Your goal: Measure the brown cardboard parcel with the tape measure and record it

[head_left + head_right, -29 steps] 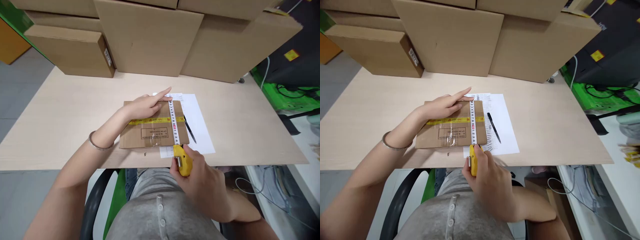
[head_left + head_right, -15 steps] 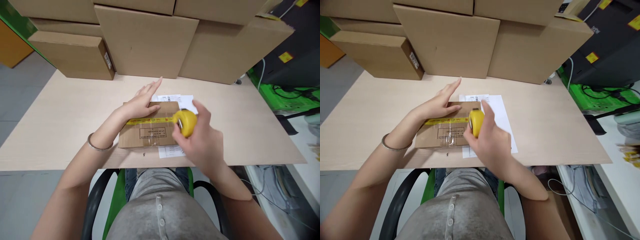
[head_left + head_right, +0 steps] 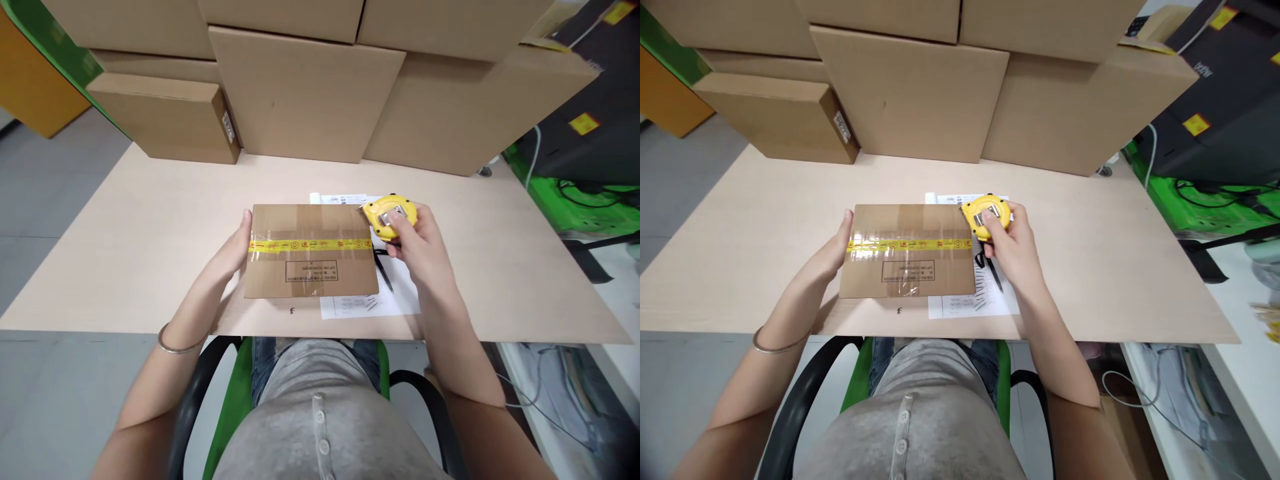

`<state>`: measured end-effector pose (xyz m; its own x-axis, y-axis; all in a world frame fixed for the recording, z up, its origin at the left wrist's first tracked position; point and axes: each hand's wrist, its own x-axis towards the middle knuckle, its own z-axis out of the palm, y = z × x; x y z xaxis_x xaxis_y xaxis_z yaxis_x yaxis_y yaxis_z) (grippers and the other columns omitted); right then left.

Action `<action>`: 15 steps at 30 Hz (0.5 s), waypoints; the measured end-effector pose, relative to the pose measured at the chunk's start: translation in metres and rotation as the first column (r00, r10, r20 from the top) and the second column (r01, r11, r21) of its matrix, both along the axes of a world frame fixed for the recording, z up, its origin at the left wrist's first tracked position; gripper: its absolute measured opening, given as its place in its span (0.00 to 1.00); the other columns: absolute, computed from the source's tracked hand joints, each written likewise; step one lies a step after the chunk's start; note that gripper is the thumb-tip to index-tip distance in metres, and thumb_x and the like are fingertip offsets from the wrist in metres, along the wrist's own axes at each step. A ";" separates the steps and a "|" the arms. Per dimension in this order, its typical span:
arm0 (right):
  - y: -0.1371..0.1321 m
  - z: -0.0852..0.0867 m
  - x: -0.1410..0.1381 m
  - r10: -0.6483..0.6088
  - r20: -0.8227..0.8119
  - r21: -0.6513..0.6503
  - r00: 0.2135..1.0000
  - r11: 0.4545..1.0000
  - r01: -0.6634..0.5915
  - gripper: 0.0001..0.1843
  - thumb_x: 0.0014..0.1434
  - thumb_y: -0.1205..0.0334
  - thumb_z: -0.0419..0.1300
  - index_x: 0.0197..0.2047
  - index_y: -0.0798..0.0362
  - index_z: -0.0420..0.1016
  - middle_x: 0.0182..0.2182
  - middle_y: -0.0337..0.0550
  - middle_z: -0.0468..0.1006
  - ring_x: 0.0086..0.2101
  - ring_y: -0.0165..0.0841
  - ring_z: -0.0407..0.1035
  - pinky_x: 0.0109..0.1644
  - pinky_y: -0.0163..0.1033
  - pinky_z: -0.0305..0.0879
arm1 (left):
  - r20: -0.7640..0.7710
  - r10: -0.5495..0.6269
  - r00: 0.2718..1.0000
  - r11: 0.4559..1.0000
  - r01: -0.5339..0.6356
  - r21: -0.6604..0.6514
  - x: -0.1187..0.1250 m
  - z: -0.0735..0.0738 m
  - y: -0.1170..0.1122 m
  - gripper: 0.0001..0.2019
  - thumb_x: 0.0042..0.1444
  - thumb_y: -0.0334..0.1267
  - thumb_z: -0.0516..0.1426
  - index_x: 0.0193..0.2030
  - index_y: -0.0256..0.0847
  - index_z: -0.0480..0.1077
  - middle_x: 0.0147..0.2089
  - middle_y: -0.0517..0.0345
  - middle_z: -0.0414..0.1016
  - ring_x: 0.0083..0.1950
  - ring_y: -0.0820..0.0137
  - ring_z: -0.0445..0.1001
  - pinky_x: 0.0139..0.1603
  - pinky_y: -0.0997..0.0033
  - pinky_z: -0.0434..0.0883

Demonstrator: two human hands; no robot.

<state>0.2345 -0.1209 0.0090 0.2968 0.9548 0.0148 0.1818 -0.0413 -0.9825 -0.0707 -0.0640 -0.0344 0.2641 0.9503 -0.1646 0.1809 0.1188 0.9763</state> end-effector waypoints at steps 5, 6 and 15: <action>-0.050 0.016 -0.009 -0.102 0.052 0.180 0.993 0.979 0.091 0.21 0.63 0.47 0.61 0.56 0.44 0.66 0.42 0.41 0.74 0.23 0.25 0.64 0.19 0.32 0.61 | 0.460 0.205 0.864 0.952 -0.285 0.111 0.020 0.018 0.000 0.33 0.62 0.72 0.46 0.50 0.46 0.74 0.47 0.51 0.81 0.55 0.54 0.80 0.53 0.55 0.78; -0.061 0.015 -0.009 -0.115 0.067 0.202 0.991 0.974 0.100 0.22 0.63 0.47 0.61 0.57 0.44 0.66 0.43 0.43 0.74 0.24 0.26 0.66 0.18 0.32 0.61 | 0.509 0.223 0.831 0.933 -0.334 0.135 0.023 0.020 0.000 0.30 0.62 0.70 0.48 0.48 0.47 0.73 0.46 0.52 0.80 0.53 0.56 0.80 0.52 0.56 0.78; -0.083 -0.014 0.034 -0.101 0.195 0.302 0.976 0.952 0.038 0.17 0.61 0.50 0.59 0.52 0.44 0.68 0.42 0.46 0.73 0.33 0.38 0.75 0.24 0.38 0.69 | 0.528 0.066 0.847 0.940 -0.230 0.253 0.023 0.009 -0.004 0.18 0.47 0.44 0.61 0.46 0.48 0.75 0.46 0.57 0.75 0.47 0.62 0.75 0.47 0.64 0.75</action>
<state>0.2685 -0.2036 -0.0049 0.3226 0.8752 0.3605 0.3884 0.2249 -0.8936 -0.0473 -0.0683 -0.0256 0.0838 0.9656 0.2461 -0.3420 -0.2041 0.9173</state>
